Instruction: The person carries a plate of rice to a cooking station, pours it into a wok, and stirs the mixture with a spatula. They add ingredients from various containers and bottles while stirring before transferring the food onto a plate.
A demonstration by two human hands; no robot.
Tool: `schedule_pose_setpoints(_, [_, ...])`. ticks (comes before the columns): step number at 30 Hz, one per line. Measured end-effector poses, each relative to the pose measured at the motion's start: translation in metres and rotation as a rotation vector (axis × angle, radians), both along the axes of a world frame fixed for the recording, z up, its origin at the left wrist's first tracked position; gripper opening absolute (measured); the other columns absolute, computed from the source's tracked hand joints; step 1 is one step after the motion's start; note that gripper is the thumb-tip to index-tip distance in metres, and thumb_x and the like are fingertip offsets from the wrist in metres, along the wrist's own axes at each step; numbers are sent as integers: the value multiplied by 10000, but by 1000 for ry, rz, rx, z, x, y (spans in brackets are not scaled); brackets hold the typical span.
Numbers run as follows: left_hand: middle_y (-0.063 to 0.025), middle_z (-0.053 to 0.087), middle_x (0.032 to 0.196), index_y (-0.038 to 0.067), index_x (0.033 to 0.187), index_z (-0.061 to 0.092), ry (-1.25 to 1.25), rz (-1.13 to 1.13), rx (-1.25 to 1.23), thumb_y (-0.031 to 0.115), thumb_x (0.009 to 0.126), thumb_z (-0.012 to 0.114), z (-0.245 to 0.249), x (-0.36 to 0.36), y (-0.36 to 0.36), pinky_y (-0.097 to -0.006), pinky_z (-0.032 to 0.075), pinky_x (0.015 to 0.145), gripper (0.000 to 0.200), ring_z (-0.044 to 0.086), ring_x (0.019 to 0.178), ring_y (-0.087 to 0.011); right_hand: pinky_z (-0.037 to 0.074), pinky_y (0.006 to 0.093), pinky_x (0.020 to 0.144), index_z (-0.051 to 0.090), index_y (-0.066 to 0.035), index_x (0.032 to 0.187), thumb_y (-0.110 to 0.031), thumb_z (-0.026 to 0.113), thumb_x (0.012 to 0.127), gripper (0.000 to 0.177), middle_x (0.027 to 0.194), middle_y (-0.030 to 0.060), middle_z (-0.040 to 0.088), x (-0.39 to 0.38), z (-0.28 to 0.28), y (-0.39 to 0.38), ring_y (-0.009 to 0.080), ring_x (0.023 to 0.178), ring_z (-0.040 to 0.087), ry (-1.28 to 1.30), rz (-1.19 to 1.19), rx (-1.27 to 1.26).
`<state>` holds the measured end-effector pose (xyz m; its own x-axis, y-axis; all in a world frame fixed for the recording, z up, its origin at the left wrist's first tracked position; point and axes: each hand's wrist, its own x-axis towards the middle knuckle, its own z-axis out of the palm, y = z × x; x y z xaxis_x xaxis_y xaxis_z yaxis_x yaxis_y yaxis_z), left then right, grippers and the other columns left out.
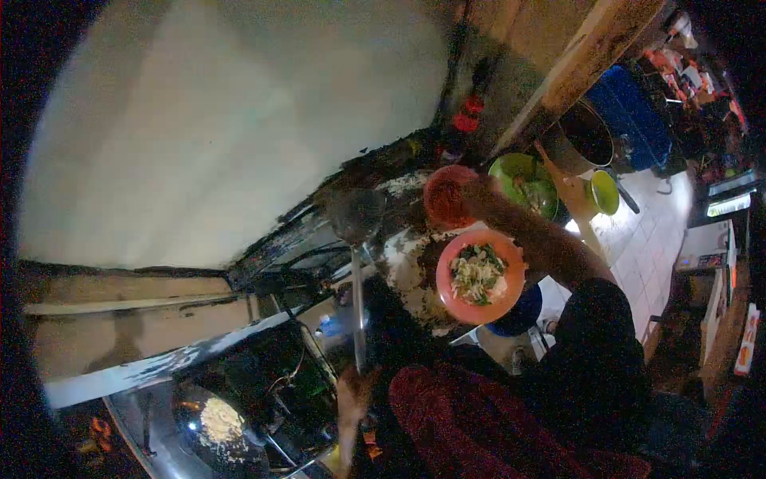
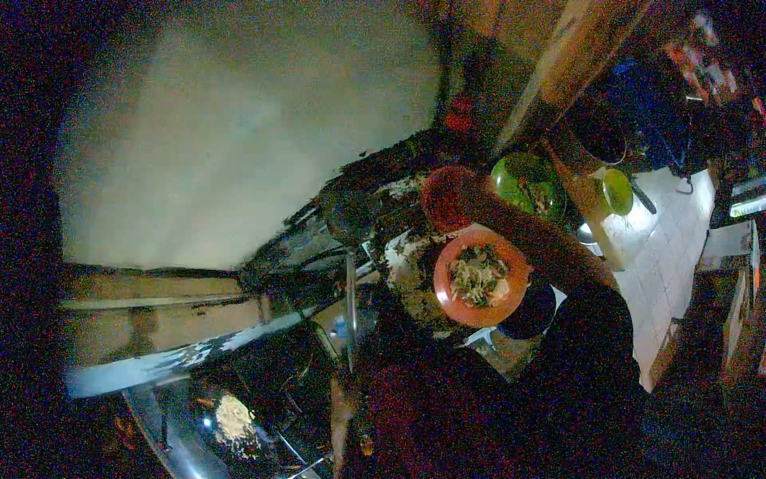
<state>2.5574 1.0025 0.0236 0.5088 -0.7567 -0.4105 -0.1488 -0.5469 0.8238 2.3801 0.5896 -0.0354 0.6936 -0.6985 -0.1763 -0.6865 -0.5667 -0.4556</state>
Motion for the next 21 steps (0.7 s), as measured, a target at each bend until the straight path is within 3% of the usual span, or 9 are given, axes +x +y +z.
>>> schedule_pose_setpoints(2, [-76,511,615,3,788,538,-33,-18,67,237,774,614,-17,0,12,-323,376,517,247,445,537,-168,496,390,625,527,29,1016,-330,615,716,476,912,157,592,-5,1,-1,273,738,589,-253,49,283])
schedule_pose_setpoints(5, [-126,519,615,0,771,536,-165,-77,-27,263,770,614,-15,-2,8,-355,378,521,274,472,540,-232,502,392,615,524,37,1020,-345,616,714,498,912,164,597,2,-12,-3,275,730,596,-988,118,1379])
schedule_pose_setpoints(7, [-147,523,622,0,765,535,-271,-134,-141,264,769,610,-5,-3,1,-367,378,525,275,485,549,-264,507,393,608,522,41,1022,-354,616,712,512,912,168,600,10,-30,-8,276,724,600,-1062,193,1641])
schedule_pose_setpoints(9, [-162,533,645,-1,771,531,-111,-91,46,242,778,595,1,-4,0,-373,382,529,251,501,571,-290,507,391,599,527,35,1022,-356,612,715,504,901,164,603,15,-35,-12,270,713,602,-1017,222,1681])
schedule_pose_setpoints(12, [-157,534,646,4,784,532,-152,-185,-87,220,779,592,-14,1,8,-371,388,534,224,500,570,-285,501,371,556,548,23,984,-374,596,724,477,857,144,612,12,-13,5,246,665,598,-1062,334,1392])
schedule_pose_setpoints(13, [-157,534,646,4,784,532,-154,-185,-88,220,779,592,-13,1,6,-371,388,534,224,500,570,-285,497,358,539,557,15,963,-374,594,733,453,835,131,613,12,37,31,238,646,594,-1014,-56,1319])
schedule_pose_setpoints(15, [-153,531,635,1,774,531,-133,-183,-72,206,777,599,-5,-1,-2,-367,389,533,216,494,563,-276,493,344,522,566,7,942,-374,591,742,431,814,119,614,1,54,39,230,627,589,-949,-431,1215])
schedule_pose_setpoints(17, [-141,532,630,0,774,534,-62,-138,-126,201,778,600,12,-7,-13,-362,386,529,212,492,557,-252,425,371,769,558,2,932,-224,524,767,282,920,144,587,-31,19,24,211,848,557,-300,48,290])
schedule_pose_setpoints(21, [-103,537,627,-5,792,550,-156,-211,-36,201,782,601,2,-4,-8,-329,388,528,213,488,556,-171,429,325,717,568,13,881,-202,505,796,239,816,127,582,-28,29,25,179,766,537,-77,-239,406])
